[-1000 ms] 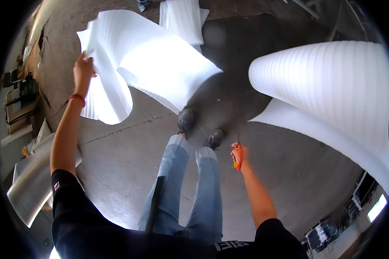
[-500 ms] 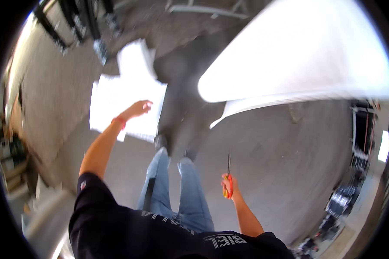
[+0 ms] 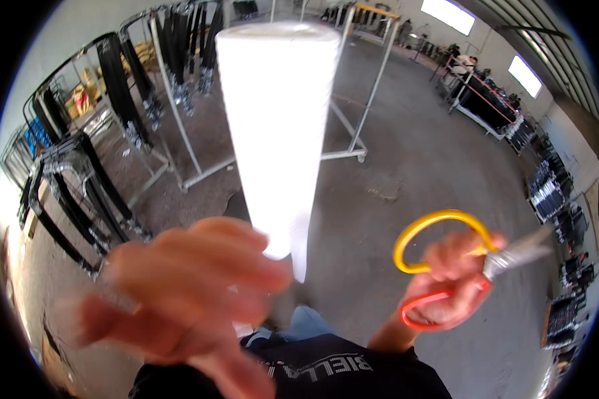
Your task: The person unrolls a roll of white foam material and uses scissors to cut it into rectangular sheets, repeating the process several times.
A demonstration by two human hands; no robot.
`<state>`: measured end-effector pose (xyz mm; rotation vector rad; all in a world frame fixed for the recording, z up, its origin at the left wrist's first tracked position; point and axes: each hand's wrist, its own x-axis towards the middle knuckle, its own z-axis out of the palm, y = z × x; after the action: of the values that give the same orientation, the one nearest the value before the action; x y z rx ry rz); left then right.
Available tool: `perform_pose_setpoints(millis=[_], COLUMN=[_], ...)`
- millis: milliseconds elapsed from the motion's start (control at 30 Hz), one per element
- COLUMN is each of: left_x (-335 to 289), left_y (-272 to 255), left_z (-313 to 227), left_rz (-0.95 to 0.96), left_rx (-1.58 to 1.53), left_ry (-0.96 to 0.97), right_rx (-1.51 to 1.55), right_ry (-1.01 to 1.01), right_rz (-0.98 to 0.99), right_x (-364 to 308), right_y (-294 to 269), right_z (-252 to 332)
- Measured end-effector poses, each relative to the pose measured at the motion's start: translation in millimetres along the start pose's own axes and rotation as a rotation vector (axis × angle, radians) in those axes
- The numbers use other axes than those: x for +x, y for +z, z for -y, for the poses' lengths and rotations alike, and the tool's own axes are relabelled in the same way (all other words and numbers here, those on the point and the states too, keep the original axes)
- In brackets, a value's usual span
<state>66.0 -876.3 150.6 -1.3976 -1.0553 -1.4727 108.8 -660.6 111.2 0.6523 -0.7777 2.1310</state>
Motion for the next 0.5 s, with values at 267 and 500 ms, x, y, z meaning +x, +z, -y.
perform_pose_setpoints(millis=[267, 500], left_x=[48.1, 50.2], left_y=[69.5, 110.1], left_z=[4.8, 19.4], left_rz=[-0.396, -0.479], left_rx=[-0.097, -0.074], left_ry=[0.614, 0.734], right_rx=[0.222, 0.468], right_ry=[-0.421, -0.049], right_rz=[0.484, 0.724], right_x=[41.5, 80.0], right_y=[50.9, 8.4], right_z=[82.6, 145.6])
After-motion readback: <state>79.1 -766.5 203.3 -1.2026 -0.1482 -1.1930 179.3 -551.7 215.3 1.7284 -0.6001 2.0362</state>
